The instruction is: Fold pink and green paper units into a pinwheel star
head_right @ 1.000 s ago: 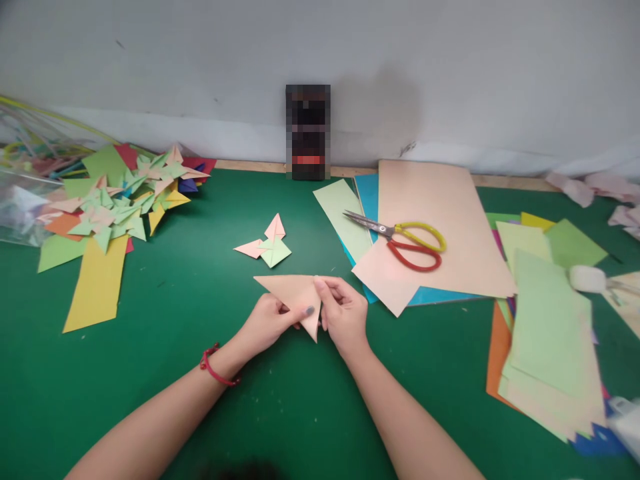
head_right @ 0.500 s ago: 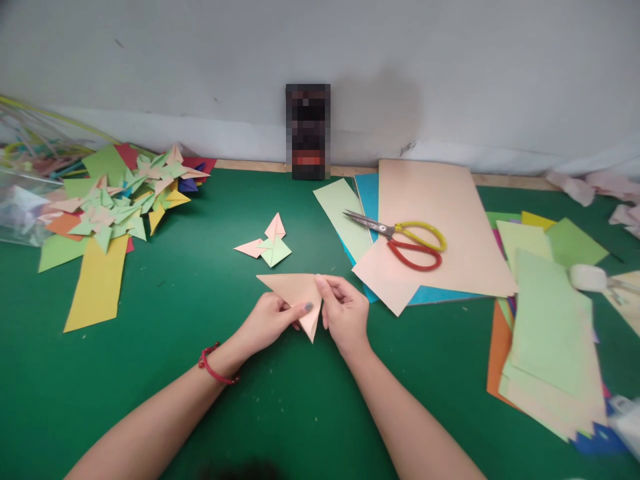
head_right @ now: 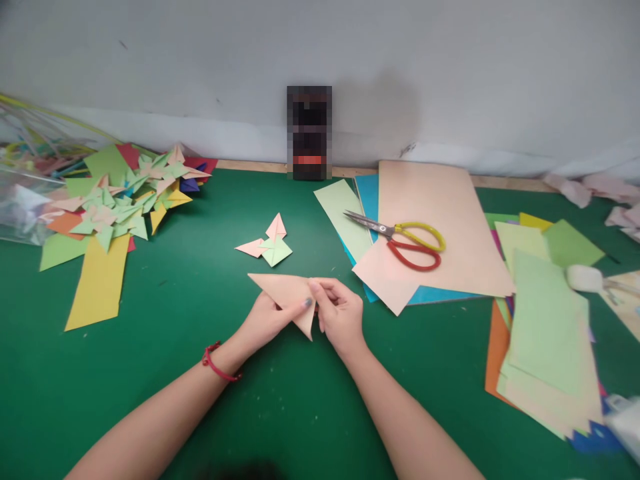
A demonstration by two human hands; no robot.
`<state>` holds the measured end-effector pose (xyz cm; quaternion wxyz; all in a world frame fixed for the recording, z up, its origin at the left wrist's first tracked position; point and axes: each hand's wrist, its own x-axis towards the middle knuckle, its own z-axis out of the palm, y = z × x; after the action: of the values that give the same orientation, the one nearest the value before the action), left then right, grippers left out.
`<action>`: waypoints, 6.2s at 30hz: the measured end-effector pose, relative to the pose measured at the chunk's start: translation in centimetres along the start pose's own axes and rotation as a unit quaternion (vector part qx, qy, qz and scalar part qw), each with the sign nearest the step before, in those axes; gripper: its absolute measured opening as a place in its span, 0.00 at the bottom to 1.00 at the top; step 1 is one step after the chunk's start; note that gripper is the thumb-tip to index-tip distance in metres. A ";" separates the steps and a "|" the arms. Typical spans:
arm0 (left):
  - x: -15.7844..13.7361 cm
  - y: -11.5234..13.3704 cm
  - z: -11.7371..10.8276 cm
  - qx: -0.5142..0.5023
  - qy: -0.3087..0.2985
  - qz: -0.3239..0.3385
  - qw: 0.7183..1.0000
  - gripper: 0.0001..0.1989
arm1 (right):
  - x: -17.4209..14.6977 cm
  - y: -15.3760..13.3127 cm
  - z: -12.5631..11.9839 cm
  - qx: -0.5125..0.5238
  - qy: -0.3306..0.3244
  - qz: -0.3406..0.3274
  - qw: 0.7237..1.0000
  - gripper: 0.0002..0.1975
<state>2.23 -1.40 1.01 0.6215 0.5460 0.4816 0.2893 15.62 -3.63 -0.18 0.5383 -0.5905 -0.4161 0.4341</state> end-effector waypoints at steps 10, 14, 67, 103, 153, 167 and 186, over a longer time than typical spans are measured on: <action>-0.2 -0.2 0.2 -0.049 0.015 0.011 0.999 0.14 | -0.4 -0.1 0.2 0.003 0.015 0.017 1.000 0.08; 0.1 -0.3 -0.1 -0.008 -0.011 -0.001 1.000 0.14 | -0.1 -0.1 0.2 0.018 0.029 0.032 0.999 0.08; 0.0 -0.2 -0.2 0.134 -0.158 0.003 0.978 0.07 | 0.5 0.4 -0.4 0.054 0.087 0.016 0.995 0.10; 0.0 0.3 -0.7 0.171 -0.220 0.046 0.959 0.07 | 0.7 0.5 -0.4 0.092 0.093 0.017 0.991 0.09; -0.2 -0.3 -0.5 0.004 -0.135 -0.029 0.990 0.21 | 0.2 0.2 -0.5 0.009 0.016 0.019 1.000 0.10; -0.2 -0.5 -0.3 -0.064 -0.040 -0.033 0.997 0.18 | -0.3 0.0 -0.3 -0.052 -0.007 -0.015 0.999 0.06; -0.2 -0.3 -0.7 -0.024 -0.020 -0.031 0.999 0.14 | -0.4 0.3 -0.6 -0.114 -0.025 -0.059 0.991 0.05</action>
<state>1.47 -1.35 0.77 0.6524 0.5216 0.4789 0.2703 16.14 -4.16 -0.43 0.4811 -0.6114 -0.5108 0.3658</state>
